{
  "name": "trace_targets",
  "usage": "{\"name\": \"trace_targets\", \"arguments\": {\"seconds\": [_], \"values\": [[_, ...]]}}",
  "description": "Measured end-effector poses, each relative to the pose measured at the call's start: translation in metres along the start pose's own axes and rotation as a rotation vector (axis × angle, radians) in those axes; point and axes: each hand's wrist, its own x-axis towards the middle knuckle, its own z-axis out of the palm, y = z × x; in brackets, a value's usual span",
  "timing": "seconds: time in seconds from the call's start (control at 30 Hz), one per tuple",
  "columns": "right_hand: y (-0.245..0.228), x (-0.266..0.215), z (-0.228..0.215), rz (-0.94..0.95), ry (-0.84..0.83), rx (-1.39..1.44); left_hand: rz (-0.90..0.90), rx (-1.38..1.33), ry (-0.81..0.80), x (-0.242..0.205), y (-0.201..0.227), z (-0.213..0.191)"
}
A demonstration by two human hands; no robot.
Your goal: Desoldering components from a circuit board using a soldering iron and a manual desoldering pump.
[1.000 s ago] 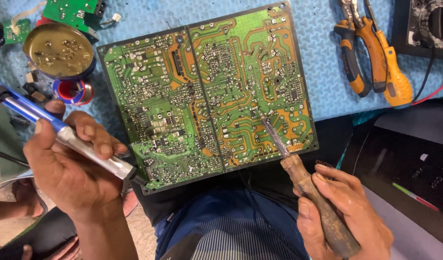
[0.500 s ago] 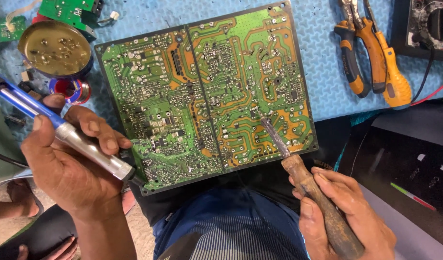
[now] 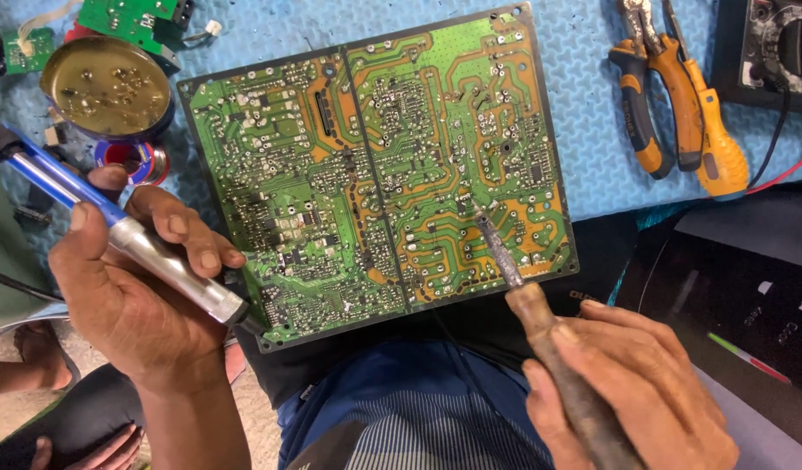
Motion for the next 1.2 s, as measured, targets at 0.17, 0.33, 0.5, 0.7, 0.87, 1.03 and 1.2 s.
{"name": "trace_targets", "arguments": {"seconds": [0.17,0.33,0.5,0.7,0.87,1.03,1.2], "values": [[0.012,-0.018,0.000,0.133,0.063,0.086,0.015,0.008,-0.008,0.001,-0.002,-0.003],[0.011,-0.019,0.007,0.171,0.094,0.133,0.007,0.019,-0.020,0.002,-0.001,-0.005],[0.017,-0.014,0.002,0.053,0.047,0.134,-0.051,-0.042,-0.003,0.001,0.017,-0.004],[0.027,-0.022,0.001,0.174,-0.033,0.174,0.478,0.774,0.024,-0.007,0.034,0.002],[0.040,-0.025,0.008,0.099,-0.098,0.180,0.605,1.005,-0.034,0.015,0.039,0.005],[0.116,-0.055,0.014,-0.049,-0.140,0.170,0.634,1.163,-0.063,0.032,0.038,0.016],[0.083,-0.046,0.019,0.002,-0.095,0.173,0.426,1.289,0.066,0.051,0.036,0.019]]}}
